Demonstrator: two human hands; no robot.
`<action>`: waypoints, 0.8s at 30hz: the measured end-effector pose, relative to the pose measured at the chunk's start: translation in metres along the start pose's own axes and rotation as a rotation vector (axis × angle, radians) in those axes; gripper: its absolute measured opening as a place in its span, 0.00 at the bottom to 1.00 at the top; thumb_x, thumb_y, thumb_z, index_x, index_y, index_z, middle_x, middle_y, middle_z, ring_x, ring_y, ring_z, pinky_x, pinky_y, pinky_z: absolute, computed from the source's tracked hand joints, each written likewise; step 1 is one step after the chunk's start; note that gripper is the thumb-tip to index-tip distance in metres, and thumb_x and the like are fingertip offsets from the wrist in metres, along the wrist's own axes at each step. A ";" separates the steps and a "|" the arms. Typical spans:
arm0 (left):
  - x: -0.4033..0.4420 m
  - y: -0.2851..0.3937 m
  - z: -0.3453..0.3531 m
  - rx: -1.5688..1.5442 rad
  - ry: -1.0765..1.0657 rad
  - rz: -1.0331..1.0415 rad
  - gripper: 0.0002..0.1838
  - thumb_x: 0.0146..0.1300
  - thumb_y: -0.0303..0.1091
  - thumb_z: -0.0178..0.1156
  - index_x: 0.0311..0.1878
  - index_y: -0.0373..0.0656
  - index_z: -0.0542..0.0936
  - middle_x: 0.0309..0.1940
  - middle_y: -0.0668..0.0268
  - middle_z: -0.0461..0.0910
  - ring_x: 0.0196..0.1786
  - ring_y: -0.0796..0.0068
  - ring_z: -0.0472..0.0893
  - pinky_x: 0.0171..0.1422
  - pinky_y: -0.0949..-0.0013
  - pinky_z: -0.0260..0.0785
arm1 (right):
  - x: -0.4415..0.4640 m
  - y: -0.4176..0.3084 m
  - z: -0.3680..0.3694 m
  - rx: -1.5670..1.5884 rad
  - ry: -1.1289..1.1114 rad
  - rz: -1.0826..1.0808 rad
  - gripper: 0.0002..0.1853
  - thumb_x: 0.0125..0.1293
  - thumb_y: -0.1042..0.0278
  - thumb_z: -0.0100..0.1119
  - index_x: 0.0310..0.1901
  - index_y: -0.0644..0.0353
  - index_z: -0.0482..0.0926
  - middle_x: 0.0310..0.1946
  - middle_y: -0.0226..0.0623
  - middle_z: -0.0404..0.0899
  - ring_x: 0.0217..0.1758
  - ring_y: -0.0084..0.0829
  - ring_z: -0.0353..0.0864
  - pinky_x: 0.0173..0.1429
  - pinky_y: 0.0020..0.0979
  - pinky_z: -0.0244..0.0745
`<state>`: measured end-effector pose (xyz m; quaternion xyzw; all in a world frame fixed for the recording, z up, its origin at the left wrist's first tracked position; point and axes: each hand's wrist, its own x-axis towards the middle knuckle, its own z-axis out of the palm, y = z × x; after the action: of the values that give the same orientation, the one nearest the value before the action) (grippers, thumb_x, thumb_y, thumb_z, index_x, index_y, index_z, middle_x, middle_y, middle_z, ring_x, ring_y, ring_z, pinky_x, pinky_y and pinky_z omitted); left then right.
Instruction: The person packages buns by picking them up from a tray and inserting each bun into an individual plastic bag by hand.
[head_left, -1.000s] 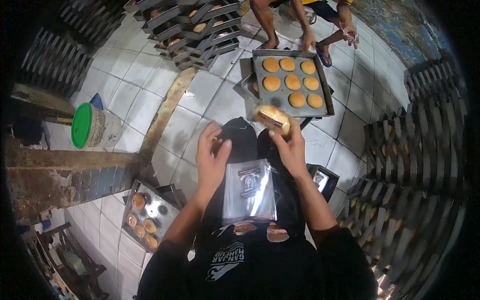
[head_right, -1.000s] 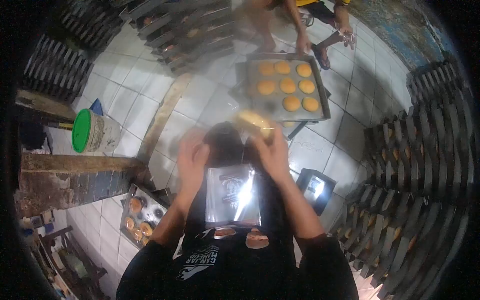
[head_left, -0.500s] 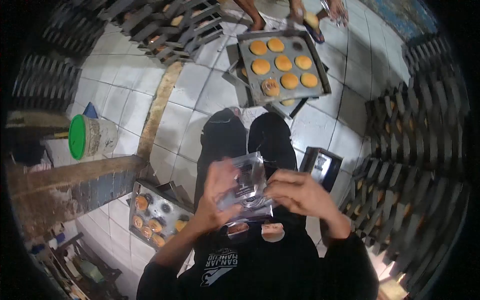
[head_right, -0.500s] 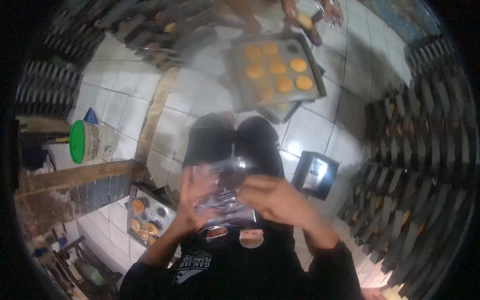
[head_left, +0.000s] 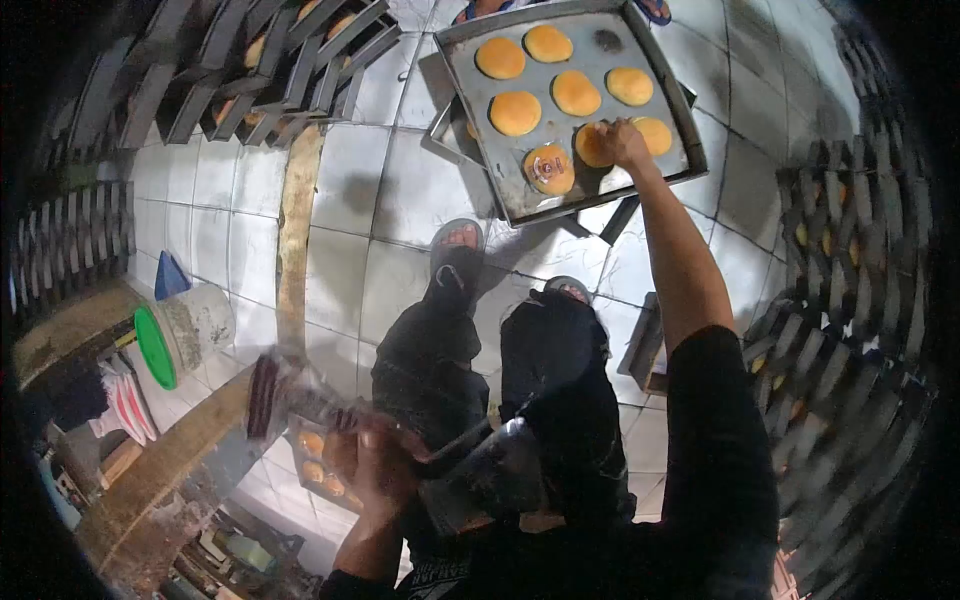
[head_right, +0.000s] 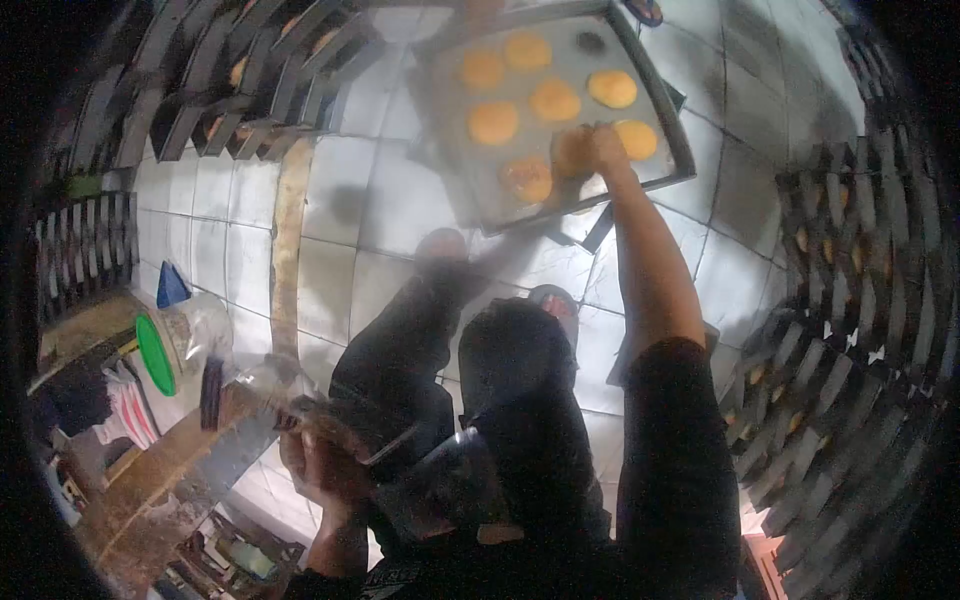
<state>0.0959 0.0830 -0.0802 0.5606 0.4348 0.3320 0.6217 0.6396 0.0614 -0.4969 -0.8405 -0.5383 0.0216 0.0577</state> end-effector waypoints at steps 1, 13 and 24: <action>0.003 -0.001 0.001 -0.036 -0.001 0.026 0.15 0.78 0.42 0.56 0.46 0.37 0.76 0.29 0.59 0.79 0.21 0.72 0.77 0.19 0.71 0.69 | -0.002 -0.012 -0.008 0.116 -0.045 0.143 0.34 0.64 0.36 0.67 0.49 0.67 0.82 0.42 0.59 0.86 0.49 0.54 0.86 0.51 0.45 0.80; 0.017 0.019 0.012 0.085 0.032 -0.109 0.20 0.81 0.44 0.48 0.61 0.37 0.75 0.45 0.52 0.86 0.40 0.66 0.86 0.44 0.66 0.80 | -0.069 -0.160 -0.237 1.695 0.034 0.649 0.35 0.63 0.68 0.74 0.68 0.58 0.66 0.60 0.40 0.78 0.64 0.42 0.79 0.65 0.50 0.79; 0.010 0.056 0.052 -0.725 -0.047 -0.280 0.16 0.72 0.41 0.65 0.48 0.39 0.73 0.49 0.53 0.84 0.56 0.61 0.85 0.55 0.56 0.82 | -0.269 -0.345 -0.422 0.663 0.519 -0.456 0.27 0.47 0.83 0.70 0.53 0.63 0.79 0.56 0.50 0.78 0.62 0.53 0.79 0.66 0.45 0.77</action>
<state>0.1512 0.0790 -0.0274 0.2473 0.3472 0.3631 0.8285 0.2569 -0.0709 -0.0440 -0.6150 -0.6409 -0.0317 0.4583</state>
